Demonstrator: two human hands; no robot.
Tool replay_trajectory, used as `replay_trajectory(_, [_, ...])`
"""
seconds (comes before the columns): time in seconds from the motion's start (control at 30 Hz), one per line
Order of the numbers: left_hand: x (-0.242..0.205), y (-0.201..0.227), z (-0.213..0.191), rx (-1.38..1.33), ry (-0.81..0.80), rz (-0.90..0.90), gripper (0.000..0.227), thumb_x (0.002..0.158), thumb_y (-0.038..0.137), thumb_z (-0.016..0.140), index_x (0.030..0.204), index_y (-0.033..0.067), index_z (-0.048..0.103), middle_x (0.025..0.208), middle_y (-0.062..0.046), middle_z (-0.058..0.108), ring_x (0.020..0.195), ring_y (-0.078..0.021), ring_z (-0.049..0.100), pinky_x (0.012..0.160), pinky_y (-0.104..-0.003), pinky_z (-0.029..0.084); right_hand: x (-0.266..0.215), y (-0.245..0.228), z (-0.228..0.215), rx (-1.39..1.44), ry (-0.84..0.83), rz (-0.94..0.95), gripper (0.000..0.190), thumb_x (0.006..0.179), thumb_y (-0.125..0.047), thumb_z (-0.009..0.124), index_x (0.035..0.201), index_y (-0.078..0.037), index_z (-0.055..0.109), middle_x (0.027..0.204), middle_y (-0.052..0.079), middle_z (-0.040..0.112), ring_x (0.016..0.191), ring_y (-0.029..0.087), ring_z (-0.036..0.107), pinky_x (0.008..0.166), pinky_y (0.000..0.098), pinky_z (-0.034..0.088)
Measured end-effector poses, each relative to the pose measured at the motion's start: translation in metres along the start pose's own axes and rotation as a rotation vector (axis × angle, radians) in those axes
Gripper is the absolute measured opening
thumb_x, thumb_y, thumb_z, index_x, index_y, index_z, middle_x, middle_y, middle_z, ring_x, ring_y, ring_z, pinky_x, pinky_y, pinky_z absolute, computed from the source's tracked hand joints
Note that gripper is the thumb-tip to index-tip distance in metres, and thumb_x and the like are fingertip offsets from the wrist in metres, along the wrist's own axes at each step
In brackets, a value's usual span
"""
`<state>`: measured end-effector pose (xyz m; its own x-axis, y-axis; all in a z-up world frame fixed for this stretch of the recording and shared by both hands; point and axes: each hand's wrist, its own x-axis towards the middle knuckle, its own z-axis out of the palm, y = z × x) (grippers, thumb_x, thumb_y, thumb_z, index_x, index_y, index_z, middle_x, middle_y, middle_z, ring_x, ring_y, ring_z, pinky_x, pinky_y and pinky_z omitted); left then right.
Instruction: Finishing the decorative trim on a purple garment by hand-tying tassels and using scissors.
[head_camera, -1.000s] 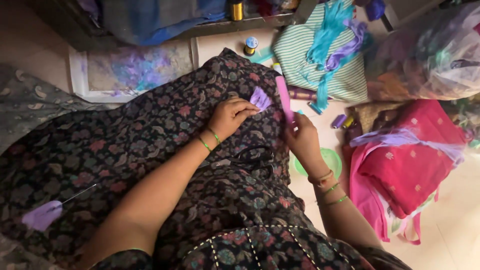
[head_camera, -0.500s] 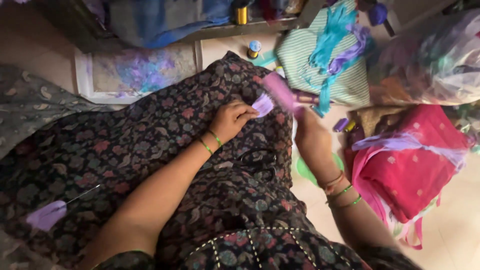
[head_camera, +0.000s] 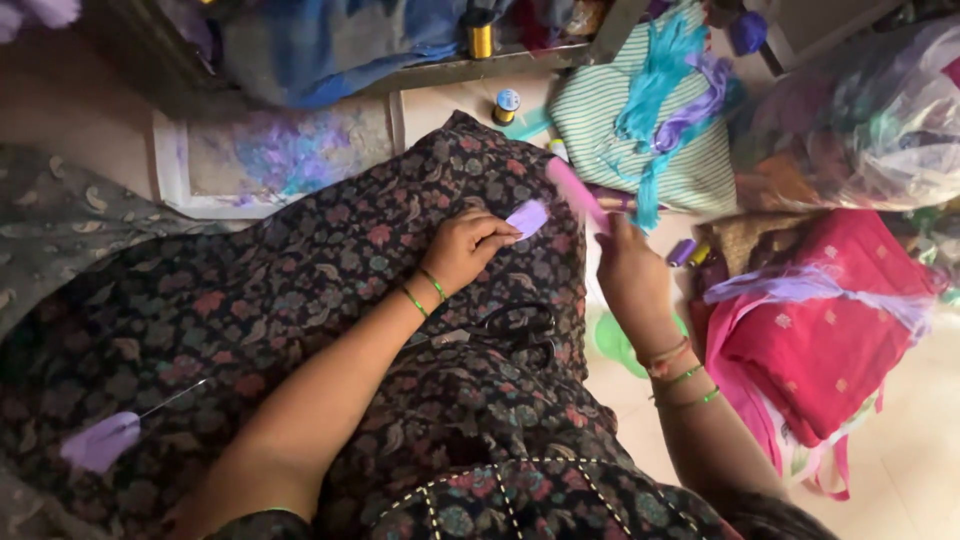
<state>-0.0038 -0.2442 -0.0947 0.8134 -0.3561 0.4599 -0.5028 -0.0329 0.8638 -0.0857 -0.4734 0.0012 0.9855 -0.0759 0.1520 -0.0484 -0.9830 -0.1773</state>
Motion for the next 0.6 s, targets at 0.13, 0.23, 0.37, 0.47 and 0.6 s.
replay_trajectory(0.13, [-0.001, 0.004, -0.004, -0.033, -0.047, -0.1, 0.007, 0.091, 0.008, 0.072, 0.097, 0.0069, 0.077, 0.089, -0.008, 0.074, 0.083, -0.0251, 0.068, 0.074, -0.036, 0.054, -0.012, -0.006, 0.007, 0.019, -0.002, -0.096, 0.029, 0.096, -0.019, 0.061, 0.121, -0.007, 0.055, 0.091, 0.02, 0.068, 0.068, 0.043, 0.067, 0.053, 0.053, 0.051])
replay_trajectory(0.23, [0.003, 0.001, 0.0, -0.003, -0.032, -0.063, 0.005, 0.092, 0.009, 0.073, 0.095, 0.0066, 0.076, 0.091, -0.008, 0.073, 0.084, -0.0254, 0.069, 0.075, -0.037, 0.054, -0.008, 0.006, 0.013, 0.008, -0.043, -0.136, 0.026, 0.096, -0.018, 0.06, 0.12, -0.008, 0.056, 0.089, 0.02, 0.068, 0.069, 0.042, 0.068, 0.055, 0.053, 0.052])
replay_trajectory(0.37, [0.001, -0.002, -0.002, 0.017, -0.018, -0.015, 0.007, 0.09, 0.009, 0.074, 0.096, 0.0066, 0.076, 0.09, -0.009, 0.073, 0.086, -0.0276, 0.068, 0.077, -0.038, 0.054, -0.003, -0.013, -0.008, 0.045, -0.009, -0.06, 0.021, 0.1, -0.017, 0.058, 0.12, -0.01, 0.057, 0.093, 0.02, 0.069, 0.072, 0.045, 0.067, 0.057, 0.054, 0.051])
replay_trajectory(0.47, [-0.001, 0.0, -0.002, 0.012, -0.03, 0.006, 0.007, 0.091, 0.009, 0.074, 0.097, 0.0069, 0.076, 0.092, -0.009, 0.073, 0.088, -0.028, 0.069, 0.078, -0.038, 0.054, -0.011, -0.005, 0.009, 0.09, -0.048, -0.092, 0.023, 0.097, -0.018, 0.058, 0.118, -0.008, 0.057, 0.094, 0.021, 0.069, 0.076, 0.046, 0.066, 0.06, 0.0548, 0.052])
replay_trajectory(0.6, [-0.006, 0.003, -0.003, -0.021, 0.016, -0.078, 0.008, 0.093, 0.013, 0.074, 0.099, 0.0076, 0.076, 0.092, -0.009, 0.073, 0.085, -0.0248, 0.07, 0.073, -0.035, 0.054, 0.004, 0.023, 0.004, 0.051, -0.028, 0.073, 0.026, 0.103, -0.022, 0.061, 0.126, -0.009, 0.06, 0.1, 0.022, 0.071, 0.084, 0.046, 0.067, 0.066, 0.0543, 0.052])
